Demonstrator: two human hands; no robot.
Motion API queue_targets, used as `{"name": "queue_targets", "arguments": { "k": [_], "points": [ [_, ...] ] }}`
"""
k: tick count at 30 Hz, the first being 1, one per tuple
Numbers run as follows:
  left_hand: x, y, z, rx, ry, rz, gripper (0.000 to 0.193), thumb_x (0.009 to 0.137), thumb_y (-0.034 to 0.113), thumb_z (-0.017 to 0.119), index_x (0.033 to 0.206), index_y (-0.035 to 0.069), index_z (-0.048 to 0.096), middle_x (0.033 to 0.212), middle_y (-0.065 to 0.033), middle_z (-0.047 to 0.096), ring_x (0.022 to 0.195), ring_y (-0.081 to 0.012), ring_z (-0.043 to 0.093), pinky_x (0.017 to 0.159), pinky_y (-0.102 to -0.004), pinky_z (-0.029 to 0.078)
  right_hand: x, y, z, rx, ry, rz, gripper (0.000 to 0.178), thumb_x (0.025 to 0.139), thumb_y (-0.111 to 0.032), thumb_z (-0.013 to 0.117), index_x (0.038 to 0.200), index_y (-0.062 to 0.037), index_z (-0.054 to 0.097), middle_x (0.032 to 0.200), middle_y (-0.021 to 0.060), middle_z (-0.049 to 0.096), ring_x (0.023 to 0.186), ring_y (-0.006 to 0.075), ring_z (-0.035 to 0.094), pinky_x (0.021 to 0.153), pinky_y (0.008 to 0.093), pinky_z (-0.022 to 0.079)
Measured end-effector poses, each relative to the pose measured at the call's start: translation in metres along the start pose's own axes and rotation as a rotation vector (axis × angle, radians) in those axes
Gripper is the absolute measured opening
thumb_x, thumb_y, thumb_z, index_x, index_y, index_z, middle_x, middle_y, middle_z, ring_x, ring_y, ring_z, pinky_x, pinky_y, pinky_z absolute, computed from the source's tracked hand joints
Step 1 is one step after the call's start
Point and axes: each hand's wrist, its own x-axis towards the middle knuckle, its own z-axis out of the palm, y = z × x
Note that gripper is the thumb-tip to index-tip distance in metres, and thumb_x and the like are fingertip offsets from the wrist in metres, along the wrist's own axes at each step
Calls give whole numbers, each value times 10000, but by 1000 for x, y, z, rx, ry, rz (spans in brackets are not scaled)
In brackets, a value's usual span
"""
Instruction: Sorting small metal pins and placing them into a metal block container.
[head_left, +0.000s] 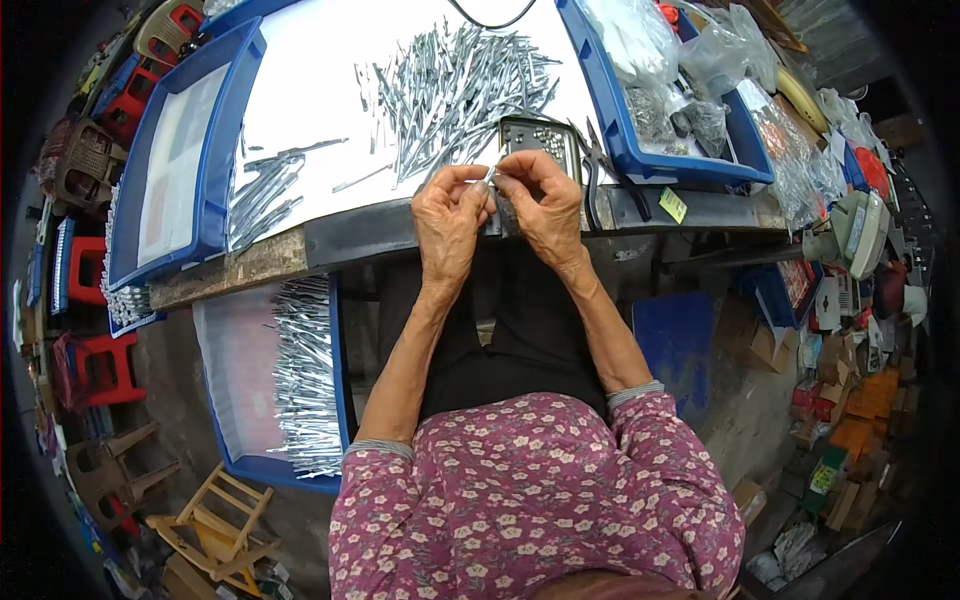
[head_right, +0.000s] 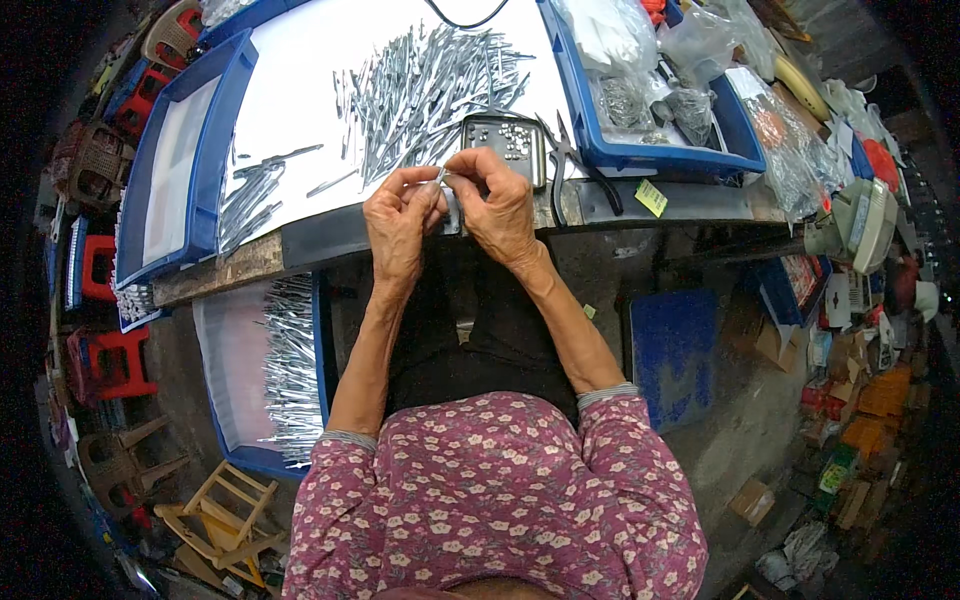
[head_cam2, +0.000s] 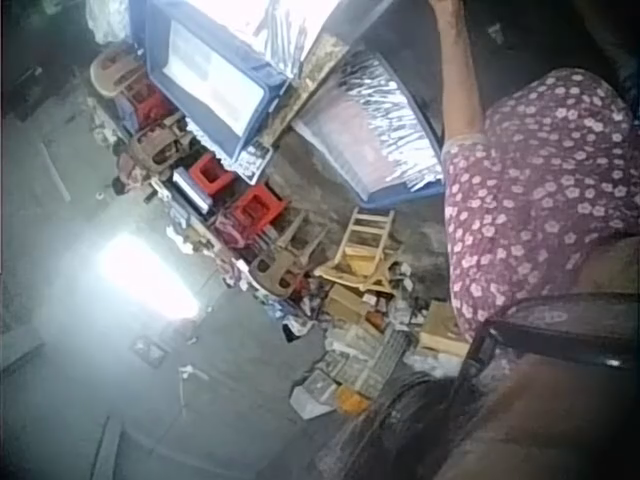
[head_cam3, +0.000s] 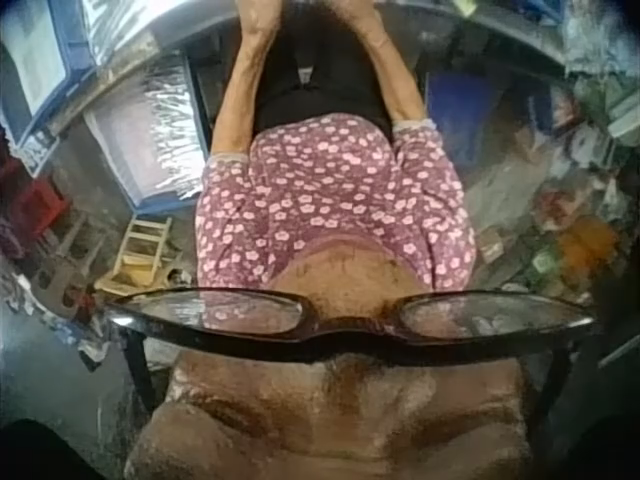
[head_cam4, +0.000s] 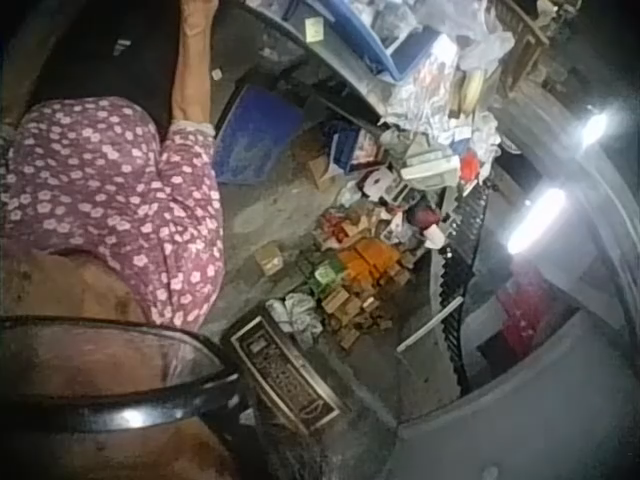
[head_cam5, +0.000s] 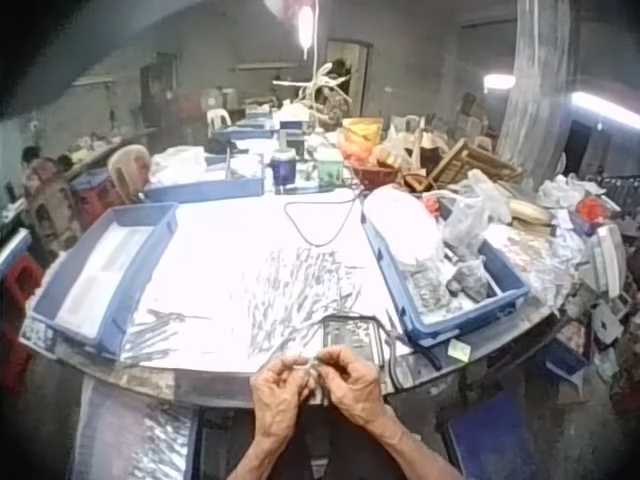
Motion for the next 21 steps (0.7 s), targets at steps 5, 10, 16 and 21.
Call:
{"name": "queue_targets", "arguments": {
  "k": [5,10,16,21],
  "points": [
    [5,2,-2,-119,-51,-65,129,806,4,535,925,-42,553,616,-29,541,473,-18,405,417,-146,283,7,-3,-11,-89,-38,-82,133,752,11,628,869,-12,569,773,31,608,686,78,581,618,196,465],
    [10,6,-3,-239,-141,-177,146,801,5,544,936,-50,527,613,-53,549,426,-27,366,378,-153,244,16,-2,-22,314,-126,177,254,741,13,643,952,12,502,772,69,614,707,105,596,635,207,496],
    [14,0,4,-98,-102,-88,124,807,20,542,911,-48,541,598,-32,539,458,-26,399,413,-152,288,23,11,-25,488,-150,262,309,739,17,643,991,33,465,784,80,616,698,109,598,633,215,506],
    [16,-11,17,77,22,53,84,811,6,510,866,-35,559,603,-9,535,516,-37,446,459,-178,343,24,6,-15,349,-33,262,309,752,22,624,1017,58,470,794,87,618,685,120,602,627,215,505]
  ]
}}
